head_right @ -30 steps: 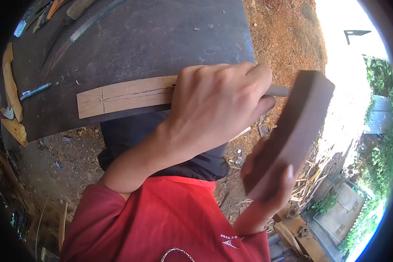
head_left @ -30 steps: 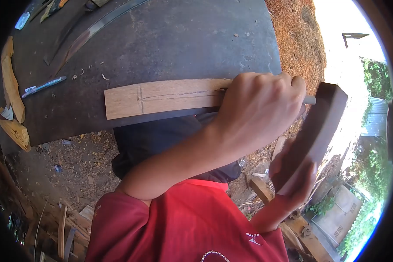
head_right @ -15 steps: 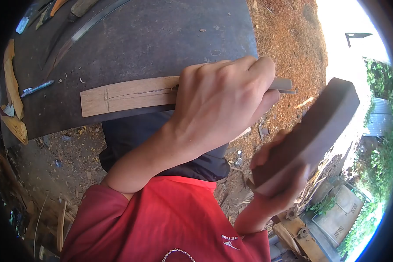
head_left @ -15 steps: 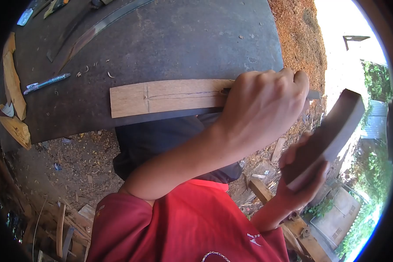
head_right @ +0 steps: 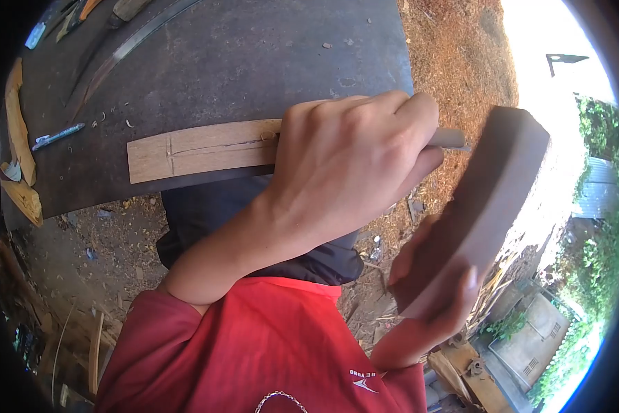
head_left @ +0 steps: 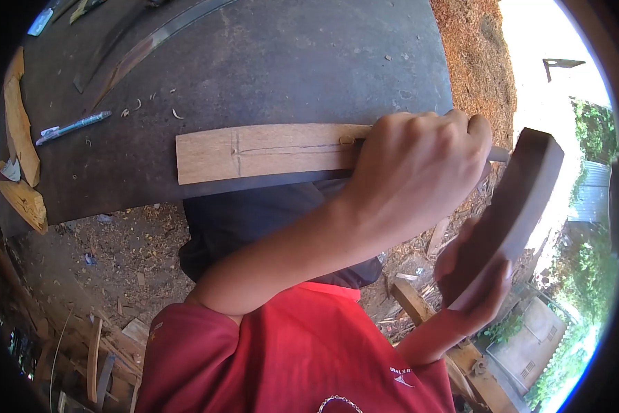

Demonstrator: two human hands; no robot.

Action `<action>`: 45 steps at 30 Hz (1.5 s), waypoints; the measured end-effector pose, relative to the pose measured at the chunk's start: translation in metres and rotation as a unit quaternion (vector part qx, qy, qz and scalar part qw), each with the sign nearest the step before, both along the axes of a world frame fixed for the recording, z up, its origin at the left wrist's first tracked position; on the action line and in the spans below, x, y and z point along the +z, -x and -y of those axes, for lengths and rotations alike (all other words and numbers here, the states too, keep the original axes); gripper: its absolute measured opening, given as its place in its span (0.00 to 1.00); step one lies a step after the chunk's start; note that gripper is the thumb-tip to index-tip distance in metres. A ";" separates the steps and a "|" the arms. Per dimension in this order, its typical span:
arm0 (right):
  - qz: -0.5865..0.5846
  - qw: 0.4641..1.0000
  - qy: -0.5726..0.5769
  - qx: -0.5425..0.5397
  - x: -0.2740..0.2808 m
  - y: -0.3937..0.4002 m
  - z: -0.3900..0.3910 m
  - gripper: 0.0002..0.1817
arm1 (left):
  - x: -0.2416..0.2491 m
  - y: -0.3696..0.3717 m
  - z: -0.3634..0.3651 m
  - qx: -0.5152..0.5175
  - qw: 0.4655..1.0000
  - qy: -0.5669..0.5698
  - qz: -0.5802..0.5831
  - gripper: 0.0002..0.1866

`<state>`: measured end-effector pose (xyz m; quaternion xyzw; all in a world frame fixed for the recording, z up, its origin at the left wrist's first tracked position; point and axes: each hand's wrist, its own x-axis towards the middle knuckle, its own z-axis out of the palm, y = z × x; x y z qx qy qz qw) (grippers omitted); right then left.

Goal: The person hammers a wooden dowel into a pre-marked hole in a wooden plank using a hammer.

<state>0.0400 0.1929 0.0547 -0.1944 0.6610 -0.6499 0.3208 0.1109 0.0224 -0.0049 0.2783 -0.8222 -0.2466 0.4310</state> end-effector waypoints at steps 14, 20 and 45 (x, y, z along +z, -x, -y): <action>-0.006 0.997 0.065 -0.031 -0.002 0.008 0.014 0.39 | 0.000 -0.001 0.001 0.008 1.000 -0.010 0.004 0.08; -0.047 0.999 0.000 0.009 0.006 0.007 0.007 0.43 | 0.000 -0.002 0.002 0.015 1.000 -0.006 -0.003 0.08; -0.046 0.995 -0.076 0.052 0.009 0.018 0.021 0.46 | -0.003 0.003 0.005 0.073 0.997 0.023 -0.011 0.05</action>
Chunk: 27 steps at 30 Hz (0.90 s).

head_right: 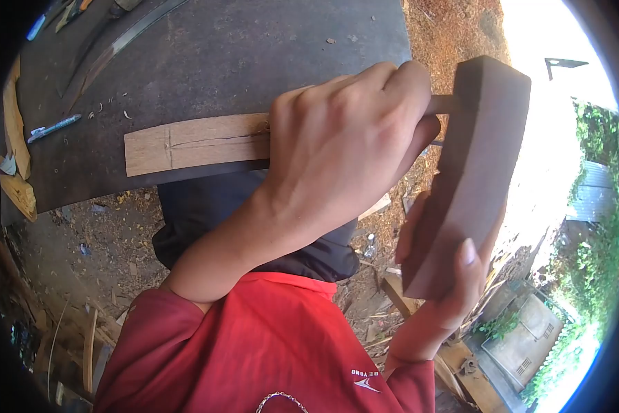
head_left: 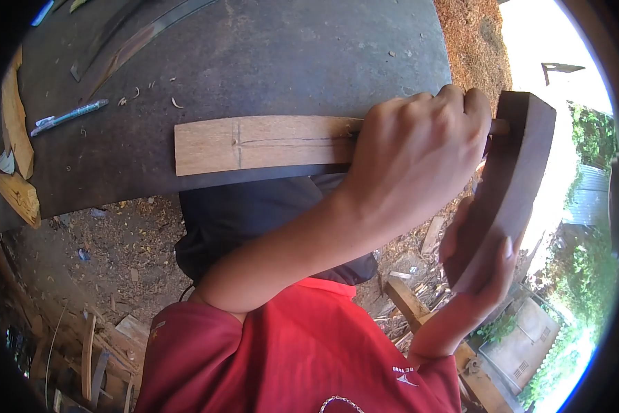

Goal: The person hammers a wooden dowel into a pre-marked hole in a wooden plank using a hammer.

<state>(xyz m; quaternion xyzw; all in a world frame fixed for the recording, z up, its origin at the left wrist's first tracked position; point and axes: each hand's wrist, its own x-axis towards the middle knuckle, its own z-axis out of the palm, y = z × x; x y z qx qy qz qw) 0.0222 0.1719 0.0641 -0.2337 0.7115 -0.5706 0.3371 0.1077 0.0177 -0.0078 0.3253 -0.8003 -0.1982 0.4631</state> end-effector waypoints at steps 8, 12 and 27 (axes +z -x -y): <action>0.026 1.000 0.007 0.006 0.003 0.005 0.000 0.46 | 0.002 -0.001 -0.001 -0.002 1.000 -0.007 0.017 0.05; 0.107 0.990 0.076 -0.041 0.003 0.007 -0.001 0.47 | 0.005 -0.004 -0.005 -0.008 0.997 -0.056 0.056 0.15; 0.054 0.997 0.058 -0.026 0.001 -0.008 -0.013 0.40 | 0.002 -0.011 -0.005 -0.047 0.995 -0.066 0.056 0.17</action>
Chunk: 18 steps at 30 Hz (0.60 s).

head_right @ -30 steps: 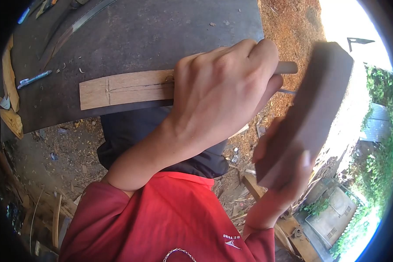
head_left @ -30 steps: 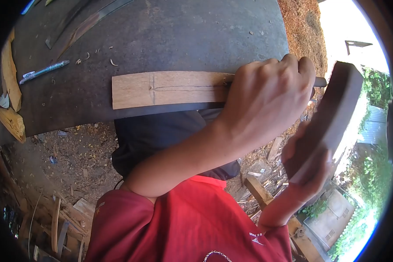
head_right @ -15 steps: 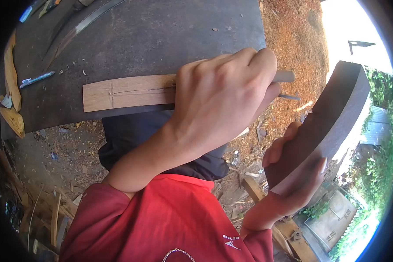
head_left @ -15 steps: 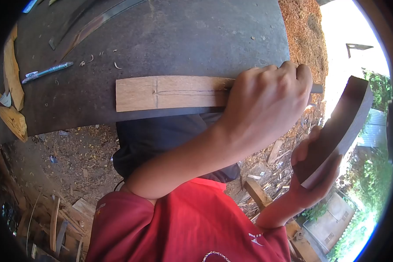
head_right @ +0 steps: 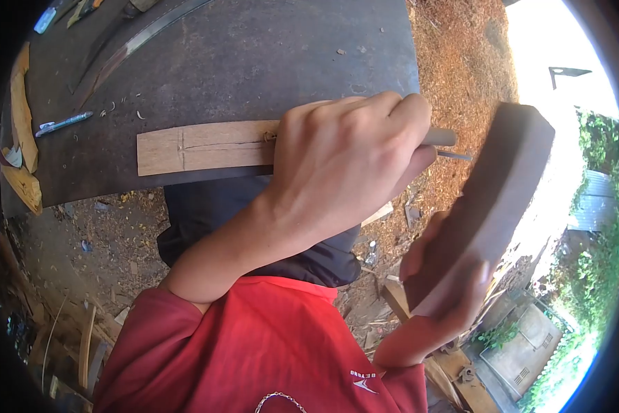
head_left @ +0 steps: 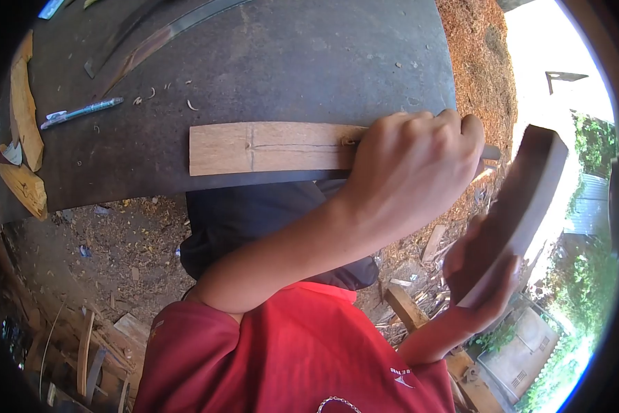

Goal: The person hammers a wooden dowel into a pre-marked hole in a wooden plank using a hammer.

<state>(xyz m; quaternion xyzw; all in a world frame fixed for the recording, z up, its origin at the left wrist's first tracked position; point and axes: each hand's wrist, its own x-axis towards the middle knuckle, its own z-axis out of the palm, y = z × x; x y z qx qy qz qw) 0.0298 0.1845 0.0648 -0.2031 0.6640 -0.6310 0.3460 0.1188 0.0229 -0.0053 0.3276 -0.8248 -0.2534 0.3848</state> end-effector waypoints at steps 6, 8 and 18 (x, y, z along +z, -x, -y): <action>-0.058 0.996 -0.063 0.040 -0.007 -0.014 -0.005 0.45 | 0.001 -0.003 0.000 -0.013 1.000 -0.006 0.005 0.18; -0.021 0.999 -0.029 0.015 -0.007 -0.008 -0.009 0.44 | 0.001 -0.004 -0.001 -0.017 1.000 0.004 0.018 0.18; 0.038 0.999 0.010 -0.021 0.000 0.014 0.001 0.43 | -0.002 -0.006 0.000 -0.013 1.000 0.016 0.006 0.18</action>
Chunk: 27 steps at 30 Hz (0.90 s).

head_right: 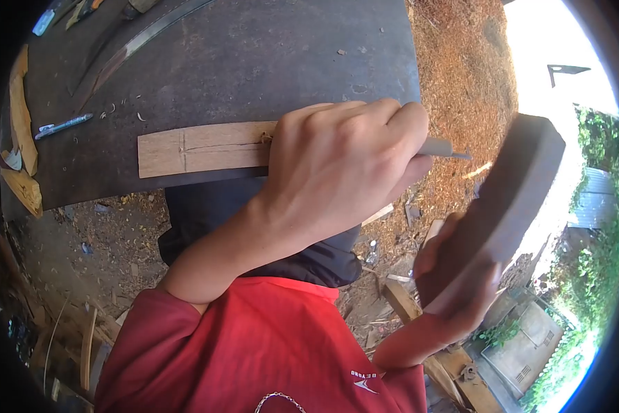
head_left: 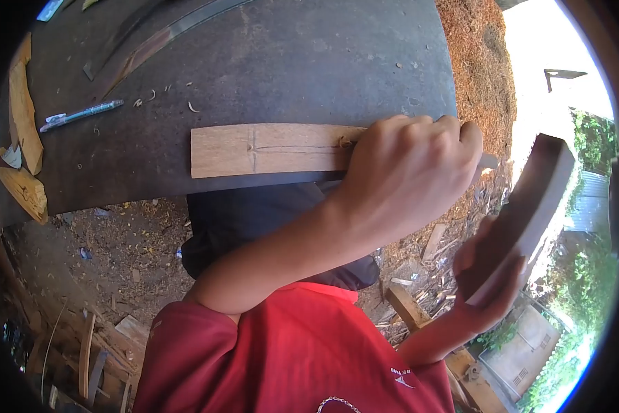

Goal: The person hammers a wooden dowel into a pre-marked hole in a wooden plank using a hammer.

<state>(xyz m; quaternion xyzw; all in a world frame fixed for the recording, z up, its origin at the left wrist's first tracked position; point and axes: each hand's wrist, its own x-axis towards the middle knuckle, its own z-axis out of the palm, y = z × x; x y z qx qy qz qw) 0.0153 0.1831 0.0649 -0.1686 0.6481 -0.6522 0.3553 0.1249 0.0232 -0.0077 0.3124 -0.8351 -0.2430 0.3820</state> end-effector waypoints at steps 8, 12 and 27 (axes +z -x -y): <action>-0.045 0.998 -0.046 0.020 -0.006 -0.018 -0.003 0.40 | 0.001 -0.003 0.000 0.006 1.000 -0.002 -0.004 0.18; 0.024 0.991 0.077 -0.108 -0.007 -0.021 0.024 0.39 | 0.002 -0.003 0.000 0.013 1.000 -0.005 -0.004 0.18; -0.003 0.996 0.027 0.088 -0.009 -0.011 0.005 0.33 | 0.003 -0.004 0.006 0.047 0.998 0.040 -0.013 0.09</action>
